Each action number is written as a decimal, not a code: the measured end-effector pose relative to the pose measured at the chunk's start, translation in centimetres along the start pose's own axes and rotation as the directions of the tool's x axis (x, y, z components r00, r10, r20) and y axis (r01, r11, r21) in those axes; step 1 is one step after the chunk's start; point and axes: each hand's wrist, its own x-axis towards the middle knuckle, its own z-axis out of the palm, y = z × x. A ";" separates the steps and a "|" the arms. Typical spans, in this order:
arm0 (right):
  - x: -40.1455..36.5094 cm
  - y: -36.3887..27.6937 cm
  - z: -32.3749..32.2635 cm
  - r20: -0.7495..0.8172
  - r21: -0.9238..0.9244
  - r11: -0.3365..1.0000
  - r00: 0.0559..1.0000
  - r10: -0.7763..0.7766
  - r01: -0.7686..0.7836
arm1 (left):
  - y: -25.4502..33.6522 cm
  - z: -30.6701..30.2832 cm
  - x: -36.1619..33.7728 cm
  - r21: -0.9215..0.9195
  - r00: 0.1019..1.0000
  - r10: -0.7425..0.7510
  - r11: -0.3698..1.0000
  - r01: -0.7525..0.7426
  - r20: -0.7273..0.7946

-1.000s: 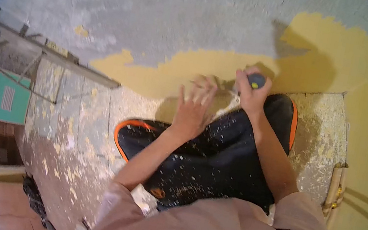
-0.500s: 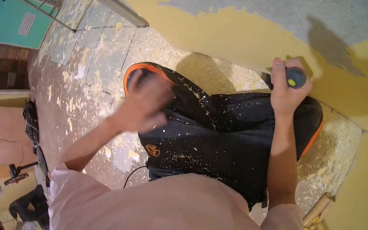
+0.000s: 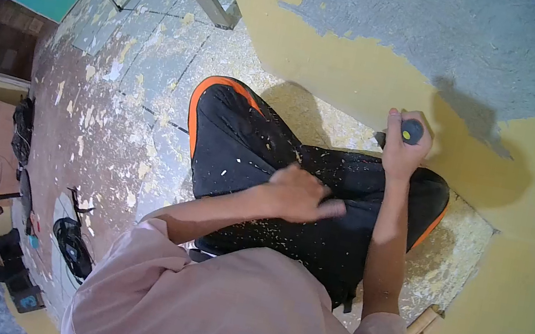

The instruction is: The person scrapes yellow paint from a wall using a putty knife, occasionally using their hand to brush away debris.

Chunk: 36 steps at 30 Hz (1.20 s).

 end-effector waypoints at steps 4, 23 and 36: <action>0.2 1.5 0.0 -0.020 -0.018 1.000 1.000 0.020 -0.020 | -1.1 -3.0 -1.2 0.005 0.995 0.074 0.997 -0.074 0.071; -1.3 -0.9 0.5 0.016 -0.146 0.987 0.998 -0.058 0.060 | 1.8 -0.6 -1.2 -0.328 0.994 0.086 0.939 -0.106 -0.074; -3.4 -2.3 0.9 0.148 -0.207 0.945 0.962 -0.228 0.255 | 3.1 1.4 -2.3 -0.259 0.921 0.131 0.936 -0.236 -0.367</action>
